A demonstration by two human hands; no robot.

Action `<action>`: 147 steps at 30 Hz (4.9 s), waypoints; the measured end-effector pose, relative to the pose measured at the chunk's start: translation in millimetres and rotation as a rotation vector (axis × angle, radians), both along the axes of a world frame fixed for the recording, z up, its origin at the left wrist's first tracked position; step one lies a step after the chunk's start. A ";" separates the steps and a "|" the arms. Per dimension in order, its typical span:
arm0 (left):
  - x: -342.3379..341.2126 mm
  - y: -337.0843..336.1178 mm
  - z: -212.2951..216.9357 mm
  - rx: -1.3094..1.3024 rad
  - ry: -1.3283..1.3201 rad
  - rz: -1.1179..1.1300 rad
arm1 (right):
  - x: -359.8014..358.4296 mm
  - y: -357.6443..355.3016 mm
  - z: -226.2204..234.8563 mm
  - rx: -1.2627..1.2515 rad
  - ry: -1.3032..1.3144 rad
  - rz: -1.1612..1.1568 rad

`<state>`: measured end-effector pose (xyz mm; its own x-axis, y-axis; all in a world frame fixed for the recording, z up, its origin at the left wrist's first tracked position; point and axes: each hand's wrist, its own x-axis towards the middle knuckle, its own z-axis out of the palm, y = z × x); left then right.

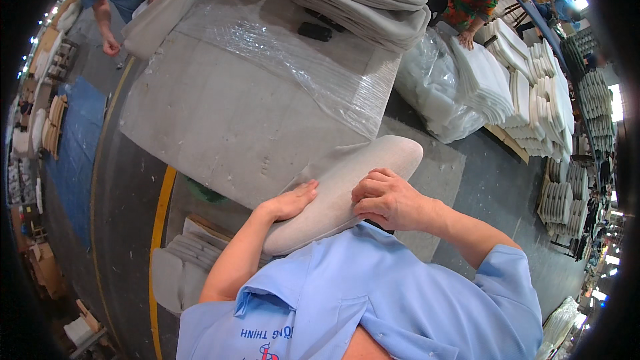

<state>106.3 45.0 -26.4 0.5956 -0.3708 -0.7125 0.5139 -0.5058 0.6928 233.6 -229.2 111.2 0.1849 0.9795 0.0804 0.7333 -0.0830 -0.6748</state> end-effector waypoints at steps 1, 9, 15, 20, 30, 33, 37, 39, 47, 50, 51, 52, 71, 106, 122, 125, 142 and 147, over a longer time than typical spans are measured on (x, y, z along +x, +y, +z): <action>0.6 -0.4 0.7 0.002 0.003 0.000 | -0.7 -0.7 -1.3 0.003 -0.016 0.001; -0.3 0.6 4.1 0.015 -0.008 -0.011 | 0.1 -5.9 0.8 -0.039 -0.148 -0.101; 3.2 -1.5 10.6 0.032 0.011 -0.014 | 34.3 -25.5 14.1 -0.075 -0.098 -0.465; 1.8 -1.0 9.8 0.026 -0.008 -0.002 | 6.8 -18.7 12.7 0.014 -0.074 -0.205; -3.2 -3.8 6.2 0.053 -0.026 0.014 | -27.1 11.4 -19.2 -0.306 -0.194 -0.066; -5.6 -3.2 5.2 0.063 -0.049 0.009 | 16.6 5.5 -20.2 -0.659 -0.285 -0.147; -8.2 -6.0 0.1 0.061 -0.087 0.002 | 72.4 10.8 -19.9 -1.021 -0.137 -0.254; -8.6 -6.4 -6.8 0.063 -0.115 0.006 | 89.2 14.8 -21.3 -1.143 -0.038 -0.300; -14.2 -12.6 -31.7 0.128 -0.181 -0.024 | 127.0 12.1 -68.2 -1.151 0.131 -0.389; -19.8 -13.3 -37.3 0.141 -0.195 0.003 | 136.1 23.6 -87.3 -1.319 0.121 -0.324; -21.0 -14.6 -33.4 0.147 -0.197 0.005 | 138.4 22.3 -94.9 -1.309 0.142 -0.318; -21.4 -15.2 -30.6 0.156 -0.192 -0.002 | 139.7 20.4 -102.6 -1.296 0.165 -0.311; -25.0 13.1 -8.4 -0.131 -0.435 0.898 | 193.6 -17.6 -200.5 -1.071 0.677 -0.487; -107.7 -7.4 -14.3 0.489 0.305 0.982 | 158.1 6.0 -135.6 -1.255 0.547 -0.568; -76.6 39.4 -23.2 0.238 0.556 1.059 | 190.3 10.5 -216.0 -1.161 1.257 -0.546; -86.5 37.6 -32.1 0.283 0.490 0.999 | 189.7 14.7 -205.7 -1.088 1.208 -0.562; -144.6 -53.7 60.8 0.258 -0.319 1.701 | 183.0 10.2 -115.5 -0.531 0.972 -0.481; -135.7 -55.8 94.3 0.369 -0.451 1.691 | 207.0 67.5 -104.5 -0.088 0.578 -0.417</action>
<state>-29.4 -10.8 67.9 0.2744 0.9137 -0.2997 0.4083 0.1714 0.8966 440.6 -161.7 6.7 0.5344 0.8163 -0.2194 0.1559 -0.3503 -0.9236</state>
